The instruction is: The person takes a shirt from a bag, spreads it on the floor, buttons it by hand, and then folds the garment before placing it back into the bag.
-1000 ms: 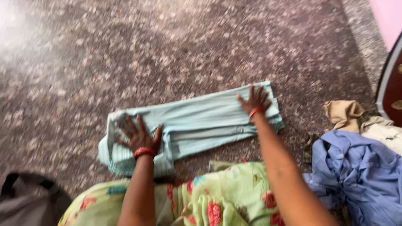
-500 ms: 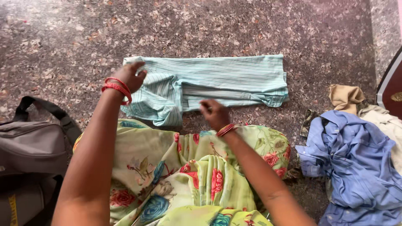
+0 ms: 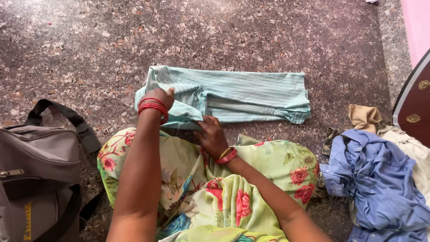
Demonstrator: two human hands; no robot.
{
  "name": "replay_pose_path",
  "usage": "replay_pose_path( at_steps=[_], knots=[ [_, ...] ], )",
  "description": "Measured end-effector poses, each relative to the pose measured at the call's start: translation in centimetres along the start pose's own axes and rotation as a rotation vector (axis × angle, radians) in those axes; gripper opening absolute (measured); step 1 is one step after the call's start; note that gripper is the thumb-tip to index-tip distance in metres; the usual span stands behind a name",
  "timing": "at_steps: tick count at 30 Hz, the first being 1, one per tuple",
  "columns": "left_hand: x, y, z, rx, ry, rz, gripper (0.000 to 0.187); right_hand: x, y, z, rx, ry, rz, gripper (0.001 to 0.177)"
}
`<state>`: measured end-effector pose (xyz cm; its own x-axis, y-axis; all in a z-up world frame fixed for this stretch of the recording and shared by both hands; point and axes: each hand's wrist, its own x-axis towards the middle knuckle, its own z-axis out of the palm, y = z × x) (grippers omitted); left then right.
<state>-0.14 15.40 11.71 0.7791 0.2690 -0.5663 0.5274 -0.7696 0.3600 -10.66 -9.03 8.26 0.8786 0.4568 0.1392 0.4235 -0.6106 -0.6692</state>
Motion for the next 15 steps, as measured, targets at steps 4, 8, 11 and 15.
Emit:
replay_pose_path(
  at_steps=[4,8,11,15],
  knots=[
    [3.7,0.2,3.2,0.027,-0.054,-0.139,0.102,-1.9,-3.8,-1.9,-0.123,-0.063,-0.252,0.029],
    [7.4,-0.5,6.3,0.038,-0.095,-0.181,0.048,-2.5,-5.9,-1.7,-0.171,-0.239,-0.394,0.04],
    [5.3,-0.5,4.8,0.044,0.122,-0.083,0.034,-2.9,-5.5,-2.6,-0.041,-0.199,-0.303,0.043],
    [-4.3,0.0,-0.1,-0.244,0.309,0.462,0.045,-0.8,-2.9,-4.7,0.258,0.033,0.13,0.041]
  ],
)
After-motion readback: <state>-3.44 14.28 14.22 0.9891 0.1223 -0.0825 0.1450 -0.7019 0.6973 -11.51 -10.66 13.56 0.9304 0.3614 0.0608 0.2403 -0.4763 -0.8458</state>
